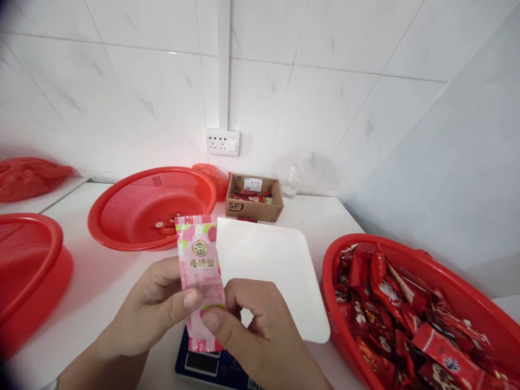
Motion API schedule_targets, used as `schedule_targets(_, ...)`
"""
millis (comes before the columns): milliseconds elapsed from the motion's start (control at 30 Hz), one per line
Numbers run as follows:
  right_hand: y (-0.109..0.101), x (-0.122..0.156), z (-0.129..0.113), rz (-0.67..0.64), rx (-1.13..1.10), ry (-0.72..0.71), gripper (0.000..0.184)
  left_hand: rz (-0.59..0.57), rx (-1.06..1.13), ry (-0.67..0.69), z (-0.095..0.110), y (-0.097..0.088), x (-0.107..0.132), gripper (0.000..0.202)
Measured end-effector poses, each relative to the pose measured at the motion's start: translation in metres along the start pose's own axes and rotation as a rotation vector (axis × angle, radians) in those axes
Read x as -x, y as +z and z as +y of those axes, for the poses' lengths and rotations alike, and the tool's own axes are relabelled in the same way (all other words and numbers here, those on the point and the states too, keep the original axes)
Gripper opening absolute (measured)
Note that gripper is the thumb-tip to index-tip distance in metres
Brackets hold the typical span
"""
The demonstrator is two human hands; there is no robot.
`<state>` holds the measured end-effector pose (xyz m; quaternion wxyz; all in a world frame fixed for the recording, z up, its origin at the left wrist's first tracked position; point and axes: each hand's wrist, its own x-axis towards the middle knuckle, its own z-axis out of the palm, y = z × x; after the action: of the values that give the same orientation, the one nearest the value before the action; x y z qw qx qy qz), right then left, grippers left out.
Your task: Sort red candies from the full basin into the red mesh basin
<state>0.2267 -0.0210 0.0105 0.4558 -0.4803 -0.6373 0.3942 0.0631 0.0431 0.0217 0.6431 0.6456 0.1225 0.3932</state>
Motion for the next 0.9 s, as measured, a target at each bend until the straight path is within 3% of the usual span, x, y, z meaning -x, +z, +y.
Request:
schedule_targets(433,0.0008,-0.001,-0.0039,-0.044,-0.021,-0.047,0.049,0.068,-0.009,-0.022,0.0058,0.0057,-0.0003,0.018)
schedule_targets(900,-0.0011,-0.0007,-0.0078,0.046,0.115,-0.094,0.042,0.017,0.061,-0.049,0.0035,0.0064,-0.0013,0.013)
